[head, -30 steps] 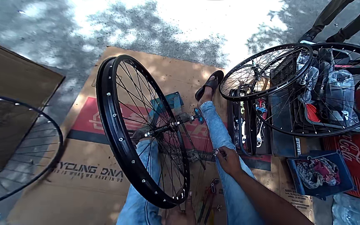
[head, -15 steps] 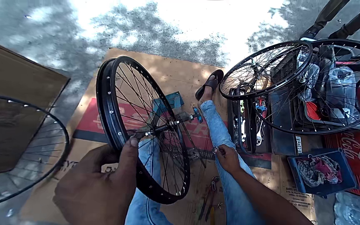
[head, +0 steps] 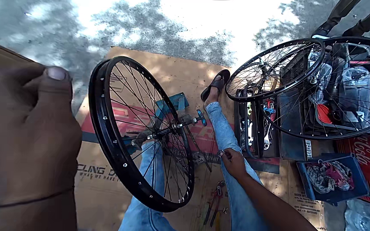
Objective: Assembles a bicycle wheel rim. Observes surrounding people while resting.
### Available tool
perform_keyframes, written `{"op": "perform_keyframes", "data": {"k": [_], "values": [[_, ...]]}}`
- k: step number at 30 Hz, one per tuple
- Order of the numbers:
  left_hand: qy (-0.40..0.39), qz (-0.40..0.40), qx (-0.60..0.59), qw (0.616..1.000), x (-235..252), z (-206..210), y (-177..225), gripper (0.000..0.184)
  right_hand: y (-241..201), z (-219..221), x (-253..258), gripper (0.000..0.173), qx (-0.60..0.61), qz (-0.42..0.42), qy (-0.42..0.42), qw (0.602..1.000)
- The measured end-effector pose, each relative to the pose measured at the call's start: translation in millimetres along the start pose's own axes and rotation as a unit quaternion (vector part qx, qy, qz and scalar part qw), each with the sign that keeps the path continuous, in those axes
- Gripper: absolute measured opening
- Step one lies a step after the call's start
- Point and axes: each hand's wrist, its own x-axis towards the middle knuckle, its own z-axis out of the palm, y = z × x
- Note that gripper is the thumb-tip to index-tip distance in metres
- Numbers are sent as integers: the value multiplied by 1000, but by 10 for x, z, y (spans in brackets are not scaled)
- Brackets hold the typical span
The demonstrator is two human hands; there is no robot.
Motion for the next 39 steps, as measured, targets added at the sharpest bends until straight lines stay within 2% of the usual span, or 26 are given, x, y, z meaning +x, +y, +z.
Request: {"op": "perform_keyframes", "data": {"k": [2,4,6,7,8,10,12,19,22,34,39], "values": [[38,-13,-114,993,-804,-35,41,65,-13,-13,-2,30,4,1,-4,1000],[1,-50,-193,980,-1594,18,-32,80,-18,-14,-15,30,6,-3,-2,1000],[-56,-66,-189,978,-2303,241,-211,109,-19,-21,-20,31,3,-6,-4,1000],[-87,-84,-168,978,-2584,393,-264,110,-20,-23,-19,30,-1,-6,-7,1000],[-106,-112,-144,978,-2793,550,-276,98,-15,-17,-27,30,-7,-6,-8,1000],[-85,-131,-82,984,-2972,790,-228,65,-9,-4,-52,30,-12,-7,-10,1000],[-60,-126,-44,989,-2924,831,-142,51,-25,-11,-51,30,-7,-4,-11,1000],[-88,-84,-15,992,-2326,407,126,57,-38,-20,-33,30,-5,9,-22,1000],[-113,-100,-8,989,-2009,291,246,57,-30,-25,-34,30,9,10,-18,1000],[-121,-95,6,988,-1033,182,359,43,-7,-1,-24,29,11,3,2,1000],[-126,-129,2,984,-605,205,465,36,-13,-3,-16,29,20,14,-3,1000]]}}
